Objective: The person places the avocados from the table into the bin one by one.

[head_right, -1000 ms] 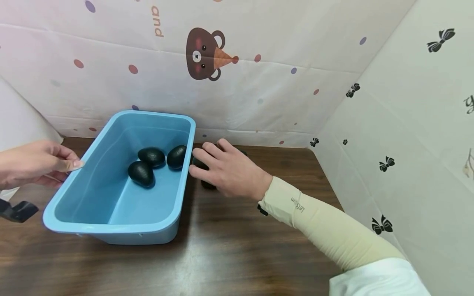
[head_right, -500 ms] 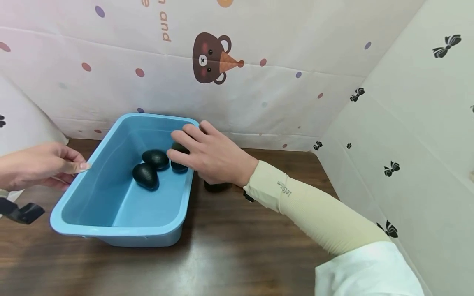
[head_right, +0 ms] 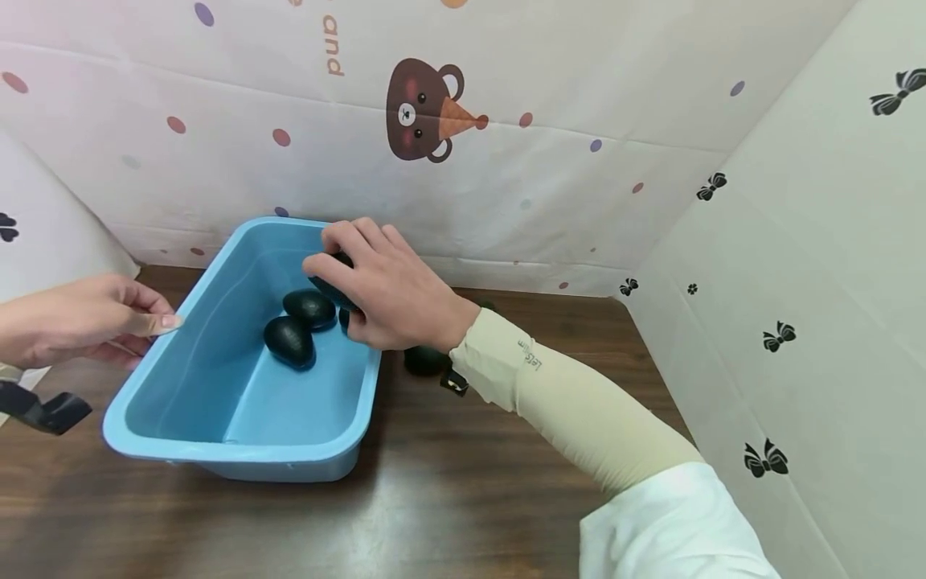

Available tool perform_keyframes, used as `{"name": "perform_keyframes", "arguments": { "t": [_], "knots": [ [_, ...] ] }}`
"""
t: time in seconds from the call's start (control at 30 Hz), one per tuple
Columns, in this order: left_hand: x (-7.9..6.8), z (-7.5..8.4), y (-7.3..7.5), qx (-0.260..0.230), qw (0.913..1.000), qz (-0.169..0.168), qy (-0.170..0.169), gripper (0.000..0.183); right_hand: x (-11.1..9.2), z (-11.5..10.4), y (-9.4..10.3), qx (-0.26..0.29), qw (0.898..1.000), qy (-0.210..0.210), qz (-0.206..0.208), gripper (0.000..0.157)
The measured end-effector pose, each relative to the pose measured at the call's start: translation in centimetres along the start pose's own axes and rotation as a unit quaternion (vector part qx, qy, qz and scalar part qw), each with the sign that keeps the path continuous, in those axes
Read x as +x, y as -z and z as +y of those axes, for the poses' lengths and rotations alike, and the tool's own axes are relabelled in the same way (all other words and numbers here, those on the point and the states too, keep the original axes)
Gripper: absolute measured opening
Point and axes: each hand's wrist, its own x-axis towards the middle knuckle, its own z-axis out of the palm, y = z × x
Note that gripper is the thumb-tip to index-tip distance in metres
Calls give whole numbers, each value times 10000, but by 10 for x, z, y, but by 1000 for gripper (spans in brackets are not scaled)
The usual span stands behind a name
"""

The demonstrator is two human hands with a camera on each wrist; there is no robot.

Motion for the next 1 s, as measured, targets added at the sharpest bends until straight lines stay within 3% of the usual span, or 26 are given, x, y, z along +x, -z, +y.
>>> {"name": "perform_keyframes", "arguments": {
  "t": [0.27,0.53,0.63,1.0],
  "knots": [
    [2,0,1,-40,10000,-45,31,41,8,-6,-9,1152,9912,-649,24,48],
    [1,0,2,-49,10000,1,-2,41,19,-8,-15,2234,9606,-1630,-289,53],
    [1,0,2,-44,10000,-13,-1,40,19,-6,-16,2308,9559,-1775,-386,53],
    [4,-2,1,-15,10000,30,-36,40,13,2,-18,1890,9534,-2144,-965,48]
  ]
}}
